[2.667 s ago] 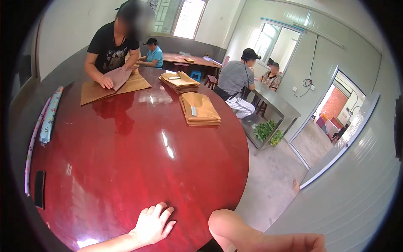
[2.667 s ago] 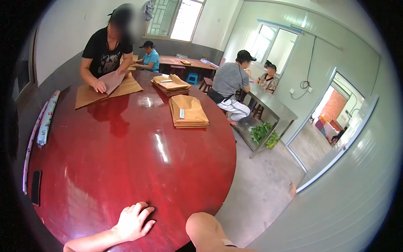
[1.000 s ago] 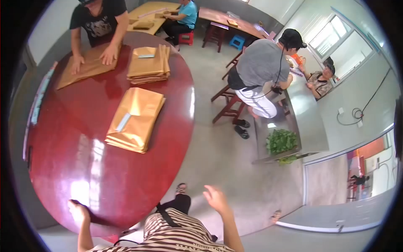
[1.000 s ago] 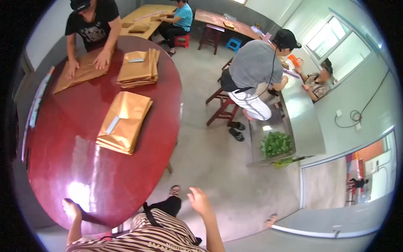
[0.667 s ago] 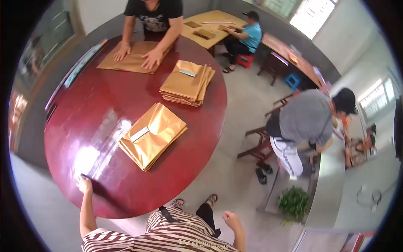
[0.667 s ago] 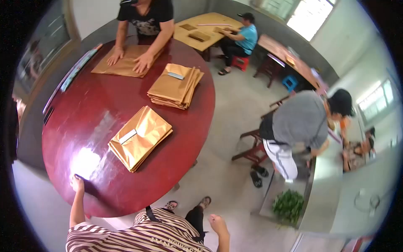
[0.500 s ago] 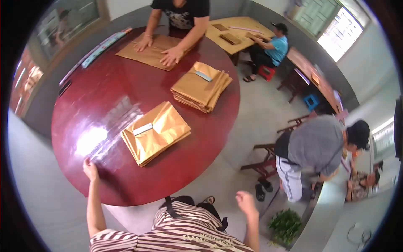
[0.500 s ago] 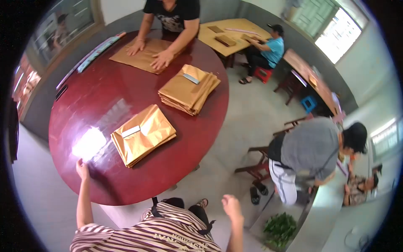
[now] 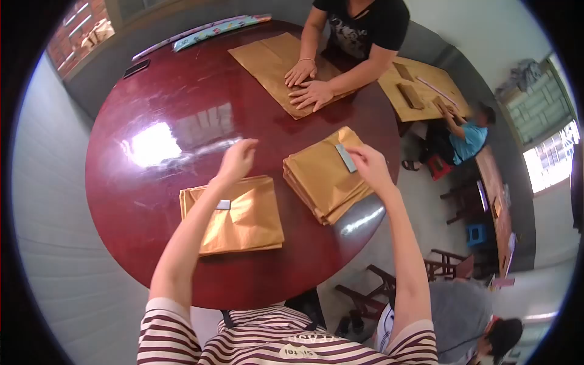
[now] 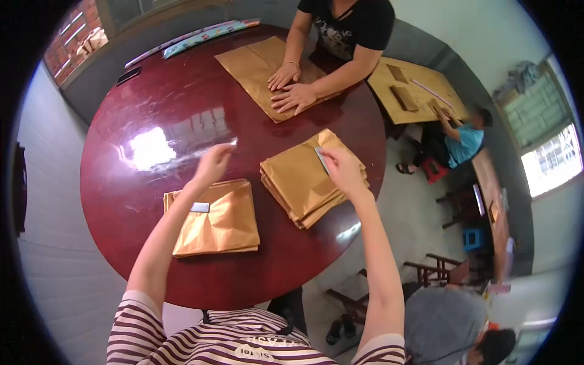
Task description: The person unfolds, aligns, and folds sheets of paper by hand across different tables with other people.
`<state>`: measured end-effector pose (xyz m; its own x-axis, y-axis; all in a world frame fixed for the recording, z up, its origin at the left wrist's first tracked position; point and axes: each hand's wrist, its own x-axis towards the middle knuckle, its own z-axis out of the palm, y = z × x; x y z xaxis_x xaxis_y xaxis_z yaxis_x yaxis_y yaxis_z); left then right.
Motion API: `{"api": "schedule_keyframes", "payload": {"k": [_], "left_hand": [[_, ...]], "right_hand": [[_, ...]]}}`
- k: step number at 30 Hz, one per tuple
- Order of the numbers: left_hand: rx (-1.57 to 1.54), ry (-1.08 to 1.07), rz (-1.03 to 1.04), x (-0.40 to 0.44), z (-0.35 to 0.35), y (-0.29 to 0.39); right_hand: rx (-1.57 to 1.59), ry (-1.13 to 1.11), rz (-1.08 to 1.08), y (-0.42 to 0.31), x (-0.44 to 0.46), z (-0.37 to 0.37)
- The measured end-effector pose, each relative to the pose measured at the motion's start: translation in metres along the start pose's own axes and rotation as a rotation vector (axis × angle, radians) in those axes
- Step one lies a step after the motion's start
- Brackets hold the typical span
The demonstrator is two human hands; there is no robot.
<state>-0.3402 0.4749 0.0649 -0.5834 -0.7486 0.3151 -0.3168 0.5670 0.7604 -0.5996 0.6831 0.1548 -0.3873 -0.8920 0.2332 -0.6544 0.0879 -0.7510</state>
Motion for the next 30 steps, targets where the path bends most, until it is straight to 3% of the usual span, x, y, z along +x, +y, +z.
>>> {"api": "schedule_keyframes", "payload": {"k": [2, 5, 7, 13, 22, 30], "left_hand": [[0.083, -0.015, -0.035, 0.039, 0.051, -0.011], [0.263, -0.084, -0.136, 0.072, 0.111, -0.036], [0.329, -0.026, -0.224, 0.084, 0.128, -0.031], [0.378, 0.111, -0.428, 0.099, 0.142, -0.025], [0.735, -0.202, -0.35, 0.127, 0.146, 0.008], [0.717, -0.112, -0.259, 0.121, 0.148, -0.002]], "right_hand": [[-0.148, -0.094, -0.241, 0.035, 0.064, 0.018], [-0.214, -0.227, -0.385, 0.07, 0.144, 0.057], [-0.203, -0.202, -0.579, 0.1, 0.174, 0.086], [-0.364, -0.399, -0.702, 0.15, 0.205, 0.121], [-0.22, -0.521, -0.765, 0.157, 0.212, 0.111], [-0.179, -0.619, -0.739, 0.151, 0.216, 0.101]]}}
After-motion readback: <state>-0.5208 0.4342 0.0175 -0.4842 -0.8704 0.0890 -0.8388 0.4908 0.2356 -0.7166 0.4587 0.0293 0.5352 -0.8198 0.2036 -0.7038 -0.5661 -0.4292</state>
